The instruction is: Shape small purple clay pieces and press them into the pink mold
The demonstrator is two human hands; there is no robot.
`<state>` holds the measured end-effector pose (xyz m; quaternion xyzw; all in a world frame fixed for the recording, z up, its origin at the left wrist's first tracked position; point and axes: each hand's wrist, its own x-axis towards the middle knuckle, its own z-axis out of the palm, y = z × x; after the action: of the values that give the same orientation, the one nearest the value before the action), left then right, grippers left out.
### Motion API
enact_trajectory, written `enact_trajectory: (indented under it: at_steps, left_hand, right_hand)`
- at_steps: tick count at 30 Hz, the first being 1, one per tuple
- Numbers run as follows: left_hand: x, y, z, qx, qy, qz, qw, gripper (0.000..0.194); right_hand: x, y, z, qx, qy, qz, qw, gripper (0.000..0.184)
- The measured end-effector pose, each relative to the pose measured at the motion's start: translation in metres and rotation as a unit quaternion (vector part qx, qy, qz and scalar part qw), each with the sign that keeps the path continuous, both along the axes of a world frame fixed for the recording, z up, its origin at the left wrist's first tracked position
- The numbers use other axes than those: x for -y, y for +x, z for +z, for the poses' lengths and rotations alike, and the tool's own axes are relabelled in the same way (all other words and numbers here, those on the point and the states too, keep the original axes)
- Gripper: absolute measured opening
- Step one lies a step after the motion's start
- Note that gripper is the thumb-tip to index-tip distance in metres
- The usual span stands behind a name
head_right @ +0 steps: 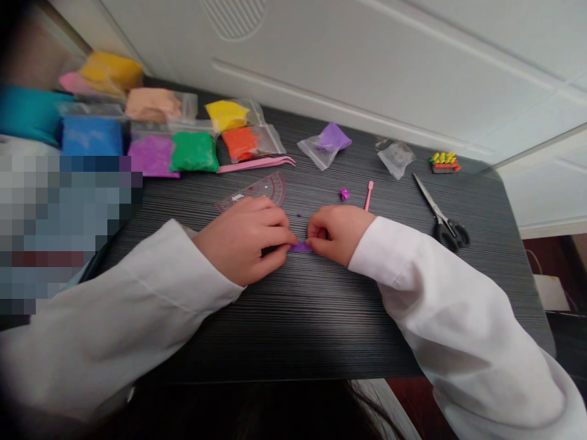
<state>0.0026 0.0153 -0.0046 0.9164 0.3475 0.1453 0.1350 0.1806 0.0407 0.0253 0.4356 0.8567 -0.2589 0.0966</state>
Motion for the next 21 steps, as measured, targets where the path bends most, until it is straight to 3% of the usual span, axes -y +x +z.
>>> enact_trajectory:
  at_steps: [5, 10, 14, 21]
  left_hand:
    - [0.0, 0.001, -0.001, -0.005, -0.005, 0.0, 1.0, 0.021]
    - [0.0, 0.001, 0.0, -0.012, -0.008, 0.006, 1.0, 0.02]
    - [0.001, 0.001, 0.002, -0.022, -0.005, 0.012, 1.0, 0.021]
    - [0.004, -0.001, 0.005, -0.048, 0.004, 0.028, 0.998, 0.023]
  right_hand:
    - [0.003, 0.01, 0.003, -0.051, -0.043, -0.031, 0.997, 0.014]
    - [0.017, 0.016, 0.011, -0.111, -0.043, -0.143, 0.983, 0.015]
    - [0.033, 0.013, 0.008, -0.141, 0.006, -0.205, 0.969, 0.014]
    - [0.05, -0.001, -0.012, -0.138, 0.111, -0.257, 0.95, 0.012]
